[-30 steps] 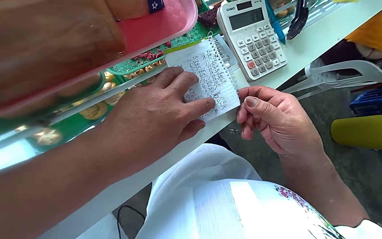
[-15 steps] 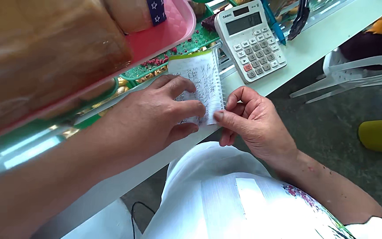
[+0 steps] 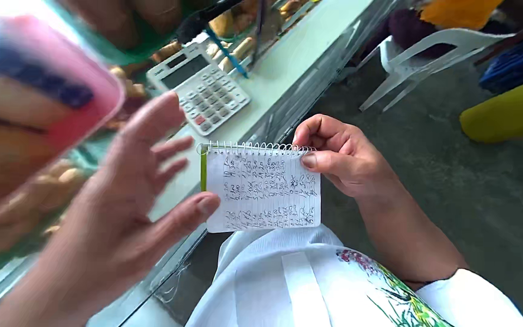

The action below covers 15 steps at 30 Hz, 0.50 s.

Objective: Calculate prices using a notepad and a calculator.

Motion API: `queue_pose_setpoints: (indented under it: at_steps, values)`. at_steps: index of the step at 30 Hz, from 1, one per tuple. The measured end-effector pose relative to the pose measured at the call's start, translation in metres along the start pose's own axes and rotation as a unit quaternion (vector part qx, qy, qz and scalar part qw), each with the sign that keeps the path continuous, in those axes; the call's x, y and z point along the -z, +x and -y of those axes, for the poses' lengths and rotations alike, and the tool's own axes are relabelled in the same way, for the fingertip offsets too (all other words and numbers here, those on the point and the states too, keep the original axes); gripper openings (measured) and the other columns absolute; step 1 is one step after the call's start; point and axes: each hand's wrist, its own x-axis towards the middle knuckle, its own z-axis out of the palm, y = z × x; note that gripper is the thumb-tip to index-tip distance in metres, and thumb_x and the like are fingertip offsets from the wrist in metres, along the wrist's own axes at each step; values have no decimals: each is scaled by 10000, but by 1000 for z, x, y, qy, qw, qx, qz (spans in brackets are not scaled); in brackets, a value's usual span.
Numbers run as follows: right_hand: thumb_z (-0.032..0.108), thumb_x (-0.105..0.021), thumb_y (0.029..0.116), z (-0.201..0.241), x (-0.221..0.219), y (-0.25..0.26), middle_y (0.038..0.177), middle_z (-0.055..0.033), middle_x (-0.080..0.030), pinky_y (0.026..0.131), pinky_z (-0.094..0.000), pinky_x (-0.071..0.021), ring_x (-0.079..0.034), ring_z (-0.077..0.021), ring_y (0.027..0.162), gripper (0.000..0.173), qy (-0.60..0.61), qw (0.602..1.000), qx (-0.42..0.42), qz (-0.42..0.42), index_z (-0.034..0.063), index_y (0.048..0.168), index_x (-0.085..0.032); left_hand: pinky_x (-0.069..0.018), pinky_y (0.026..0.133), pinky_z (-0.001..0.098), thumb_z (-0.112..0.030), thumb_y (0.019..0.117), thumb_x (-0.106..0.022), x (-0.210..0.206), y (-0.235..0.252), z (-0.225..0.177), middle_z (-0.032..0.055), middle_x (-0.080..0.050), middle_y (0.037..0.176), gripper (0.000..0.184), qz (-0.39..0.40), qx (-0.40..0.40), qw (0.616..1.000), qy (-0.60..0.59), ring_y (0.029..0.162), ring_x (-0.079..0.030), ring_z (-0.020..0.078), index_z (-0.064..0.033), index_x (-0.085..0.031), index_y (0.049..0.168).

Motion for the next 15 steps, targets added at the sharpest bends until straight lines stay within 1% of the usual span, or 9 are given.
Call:
queue_pose_setpoints:
  at_steps: [2, 3, 4, 5, 6, 7, 8, 11, 15]
  values:
    - [2, -573, 922, 6, 25, -21, 886, -16, -682, 657, -225, -595, -667, -51, 745, 215, 25, 999, 1, -22, 66, 1119, -629, -604, 926, 277, -331, 904, -766, -44, 12, 2, -41, -564, 1446, 849, 39, 53, 989, -136, 1168, -664, 126, -271, -279, 1597]
    - [-3, -564, 921, 8, 36, -33, 880, -22, -681, 651, -230, -594, -665, -54, 736, 212, 34, 999, -2, -39, 59, 1113, -629, -621, 874, 275, -265, 913, -754, -67, 18, 1, -36, -639, 1335, 800, 55, 87, 977, -189, 1074, -703, 117, -294, -315, 1580]
    - [-6, -558, 927, 11, 48, -46, 879, -31, -682, 645, -234, -592, -663, -58, 727, 209, 44, 997, -7, -58, 47, 1115, -633, -628, 849, 279, -198, 922, -735, -89, 25, 0, -19, -692, 1238, 709, 64, 121, 963, -232, 1009, -723, 115, -294, -396, 1538]
    - [-6, -550, 942, 14, 58, -59, 889, -43, -686, 642, -239, -592, -666, -65, 726, 209, 50, 995, -14, -81, 34, 1131, -632, -634, 822, 282, -130, 926, -707, -111, 32, -1, 0, -729, 1142, 566, 59, 151, 951, -263, 948, -736, 111, -259, -520, 1445]
    - [6, -537, 969, 19, 69, -73, 911, -59, -693, 649, -248, -600, -677, -77, 737, 221, 52, 992, -25, -108, 22, 1170, -626, -640, 786, 291, -71, 927, -683, -133, 40, -3, 21, -754, 1049, 393, 45, 172, 942, -286, 885, -745, 113, -198, -635, 1296]
    - [26, -520, 998, 25, 79, -88, 948, -74, -701, 666, -259, -611, -692, -91, 758, 257, 46, 989, -39, -137, 20, 1240, -607, -643, 771, 300, -31, 937, -655, -154, 49, -4, 36, -760, 1004, 295, 38, 184, 934, -303, 857, -748, 118, -152, -681, 1204]
    - [49, -507, 1014, 31, 90, -104, 981, -83, -710, 680, -269, -620, -707, -104, 778, 311, 37, 984, -51, -167, 36, 1319, -570, -644, 770, 310, 0, 949, -627, -174, 58, -5, 44, -760, 994, 258, 35, 191, 928, -317, 852, -748, 123, -125, -690, 1165]
    - [65, -513, 1006, 40, 120, -156, 1098, -104, -717, 731, -287, -628, -729, -139, 858, 479, -9, 966, -69, -250, 104, 1478, -441, -644, 787, 330, 24, 994, -558, -231, 83, -9, 50, -750, 1015, 255, 36, 206, 915, -345, 872, -747, 137, -107, -651, 1193]
    - [6, -536, 978, 36, 153, -215, 1093, -101, -726, 718, -307, -639, -742, -172, 852, 525, -53, 928, -64, -364, 115, 1476, -408, -639, 793, 335, 15, 1017, -531, -305, 112, -14, 59, -740, 1036, 237, 59, 231, 897, -371, 892, -742, 146, -88, -616, 1213]
